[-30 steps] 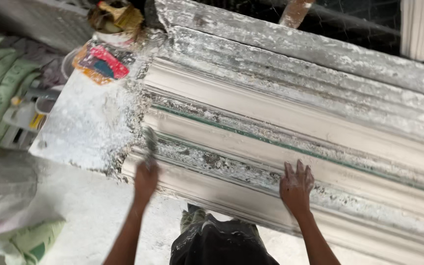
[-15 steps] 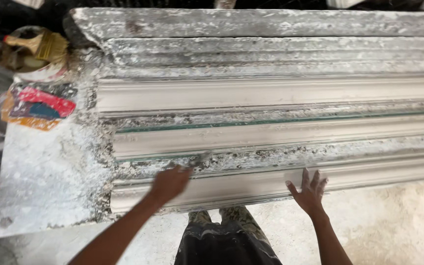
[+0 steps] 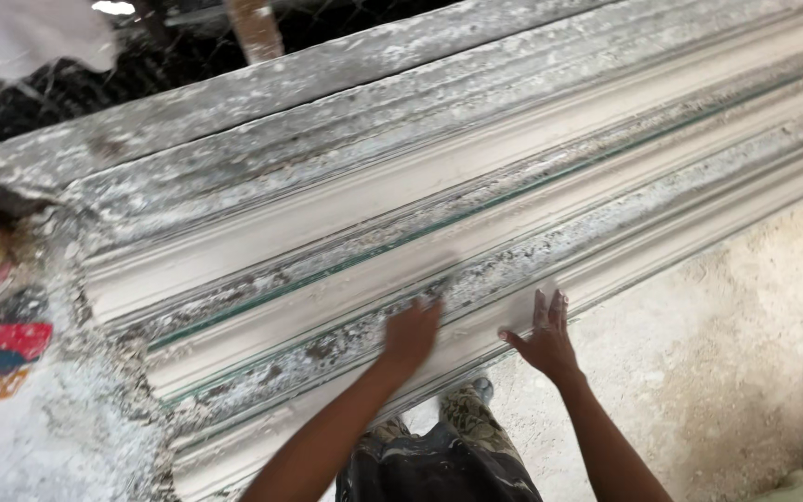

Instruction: The person cleans long plaster cornice mold halves on a workbench, using a small handheld scraper to remove dried plaster residue from the grooves of the molds. They work along the mold surfaces section by section, brushing debris away by hand and moving between mold pieces as they go.

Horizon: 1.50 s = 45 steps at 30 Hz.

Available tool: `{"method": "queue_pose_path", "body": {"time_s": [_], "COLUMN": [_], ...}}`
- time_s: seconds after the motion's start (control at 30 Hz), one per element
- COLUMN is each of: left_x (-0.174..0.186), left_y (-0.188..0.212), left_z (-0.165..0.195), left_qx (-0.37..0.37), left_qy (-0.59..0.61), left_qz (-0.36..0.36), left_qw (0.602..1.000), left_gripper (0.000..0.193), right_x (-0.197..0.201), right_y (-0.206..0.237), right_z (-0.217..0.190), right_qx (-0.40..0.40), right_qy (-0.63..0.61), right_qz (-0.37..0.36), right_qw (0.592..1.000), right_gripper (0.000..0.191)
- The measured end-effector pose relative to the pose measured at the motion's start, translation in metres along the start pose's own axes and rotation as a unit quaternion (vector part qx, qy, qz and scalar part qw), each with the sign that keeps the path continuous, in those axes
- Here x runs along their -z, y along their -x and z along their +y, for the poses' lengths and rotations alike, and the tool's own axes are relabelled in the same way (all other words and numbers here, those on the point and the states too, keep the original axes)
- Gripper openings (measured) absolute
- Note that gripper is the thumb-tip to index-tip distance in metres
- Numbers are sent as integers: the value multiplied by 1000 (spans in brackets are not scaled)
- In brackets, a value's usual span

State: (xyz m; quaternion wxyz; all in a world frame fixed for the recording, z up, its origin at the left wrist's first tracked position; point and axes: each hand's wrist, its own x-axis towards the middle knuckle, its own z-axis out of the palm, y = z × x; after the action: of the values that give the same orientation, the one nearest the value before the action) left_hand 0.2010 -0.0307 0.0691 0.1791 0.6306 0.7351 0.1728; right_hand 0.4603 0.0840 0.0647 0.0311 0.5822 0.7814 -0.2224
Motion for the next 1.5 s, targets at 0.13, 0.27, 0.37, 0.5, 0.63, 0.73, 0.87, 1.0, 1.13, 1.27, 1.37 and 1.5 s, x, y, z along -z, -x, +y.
{"method": "queue_pose_path", "body": {"time_s": [0.13, 0.27, 0.37, 0.5, 0.63, 0.73, 0.87, 1.0, 1.13, 1.27, 1.37, 1.5], "left_x": [26, 5, -37, -101, -148, -162, -124, -85, -107, -176, -223, -240], "left_y": [40, -5, -83, -205, -289, -293, -221, -156, -205, -340, -426, -468], "left_z": [-23, 29, 99, 208, 294, 291, 221, 177, 218, 326, 408, 450], "left_qx": [68, 57, 52, 28, 57, -10, 36, 66, 36, 21, -29, -24], "left_qy": [-16, -7, -18, 4, 45, -16, -161, -174, -158, -101, -40, -29], "left_qz": [-57, -25, -32, -12, 12, 50, -28, -1, 28, 3, 43, -4], "left_qw": [996, 998, 998, 1000, 997, 999, 986, 982, 986, 995, 998, 999], "left_gripper": [35, 38, 34, 27, 29, 34, 34, 37, 34, 27, 23, 26], "right_x": [2, 1, -5, 4, 49, 89, 128, 128, 122, 140, 163, 196], "right_y": [3, 2, 2, -10, -47, -91, -148, -181, -188, -182, -178, -189], "right_z": [-2, 1, 20, 86, 190, 265, 331, 346, 339, 335, 338, 378], "right_qx": [-69, -37, 16, 150, 214, 172, 167, 137, 118, 100, 94, 54], "right_qy": [-27, -34, -57, -83, -92, -109, -53, 5, 10, 27, 1, -114], "right_qz": [-23, -9, 9, 42, 129, 141, 187, 188, 177, 125, 128, 45], "right_qw": [997, 999, 998, 984, 964, 969, 967, 973, 977, 987, 987, 991], "right_gripper": [136, 135, 123, 91, 67, 65, 79, 97, 99, 96, 83, 56]}}
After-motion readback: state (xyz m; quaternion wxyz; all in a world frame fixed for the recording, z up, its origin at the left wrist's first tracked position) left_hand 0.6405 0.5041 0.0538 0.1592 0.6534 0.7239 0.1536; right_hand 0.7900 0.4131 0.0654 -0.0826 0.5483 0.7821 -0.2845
